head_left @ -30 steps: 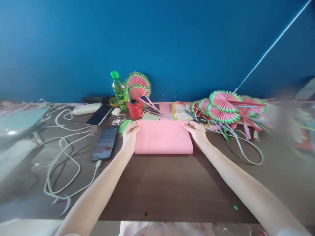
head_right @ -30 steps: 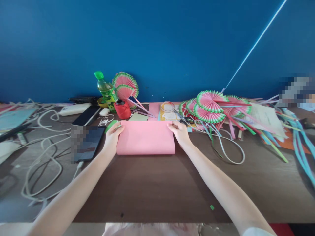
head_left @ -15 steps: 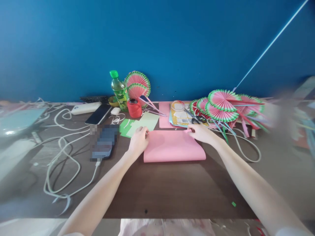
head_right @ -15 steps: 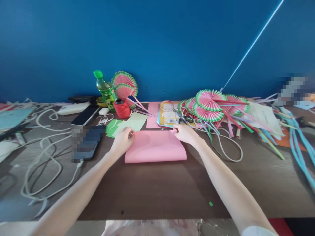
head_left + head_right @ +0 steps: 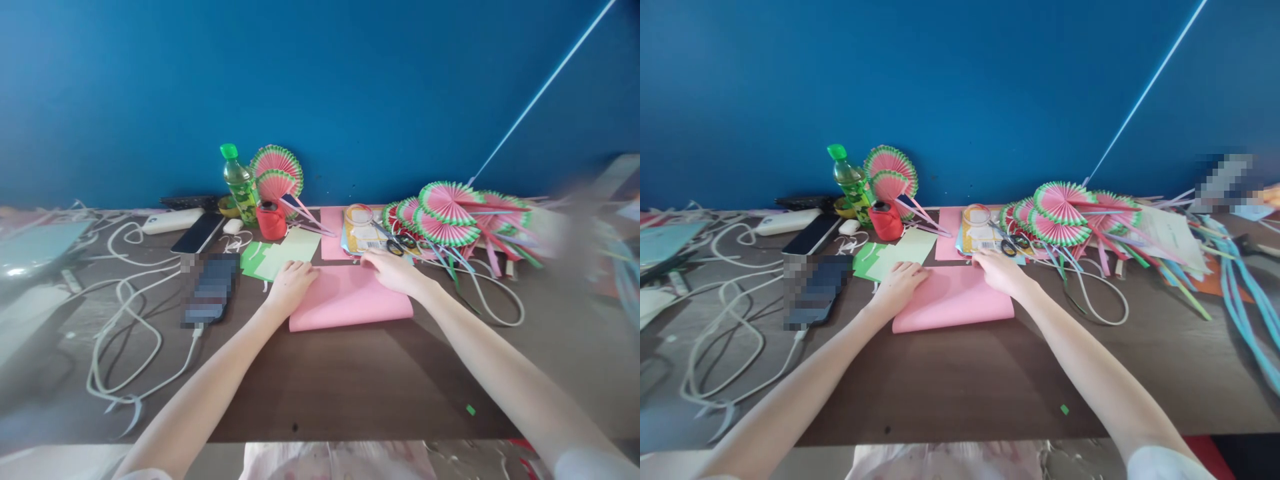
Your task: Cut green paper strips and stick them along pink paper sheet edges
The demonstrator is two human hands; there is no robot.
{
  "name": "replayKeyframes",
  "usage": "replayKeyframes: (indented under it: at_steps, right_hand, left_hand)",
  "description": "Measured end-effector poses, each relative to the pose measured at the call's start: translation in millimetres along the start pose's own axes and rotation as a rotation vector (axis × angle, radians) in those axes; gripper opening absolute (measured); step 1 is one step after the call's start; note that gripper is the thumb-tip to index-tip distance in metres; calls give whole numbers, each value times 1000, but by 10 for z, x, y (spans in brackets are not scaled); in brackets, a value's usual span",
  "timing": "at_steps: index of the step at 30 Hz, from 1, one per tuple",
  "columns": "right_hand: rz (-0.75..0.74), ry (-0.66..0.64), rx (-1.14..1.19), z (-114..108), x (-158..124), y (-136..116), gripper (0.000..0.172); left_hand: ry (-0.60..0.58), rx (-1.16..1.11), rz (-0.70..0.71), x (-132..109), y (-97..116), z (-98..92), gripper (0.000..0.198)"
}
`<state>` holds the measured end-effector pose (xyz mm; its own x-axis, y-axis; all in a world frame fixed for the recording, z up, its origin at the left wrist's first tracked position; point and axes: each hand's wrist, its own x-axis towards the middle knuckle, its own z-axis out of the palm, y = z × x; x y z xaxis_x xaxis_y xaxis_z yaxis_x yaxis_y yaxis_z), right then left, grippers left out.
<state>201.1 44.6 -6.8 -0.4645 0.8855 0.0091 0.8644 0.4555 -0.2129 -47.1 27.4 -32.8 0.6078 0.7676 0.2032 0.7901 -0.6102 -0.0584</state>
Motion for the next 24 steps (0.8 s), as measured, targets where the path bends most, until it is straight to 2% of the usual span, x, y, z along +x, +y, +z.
replayKeyframes:
  at_steps: [6,9,12,16,18,24]
  right_hand:
    - [-249,-74,-25,93,-105,-466,41]
    - [-341,-32,-79,209,-298,-728,43]
    - [-270,37,-178,356,-534,-882,42]
    - [-310,217,-276,557,-835,-975,43]
    - [-280,272,-289,630,-946,-1022,41]
    - [-162,283,-268,673,-1051,-1139,43]
  left_hand:
    - [-77,88,-23,17,49,-66,30]
    - [-92,101,-21,16,59,-86,32]
    - [-95,115,-33,9,80,-96,34]
    - [-94,131,-50,-15,132,-89,37]
    - [-84,129,-65,-24,142,-67,38]
    - [-61,82,-99,-31,166,-96,40]
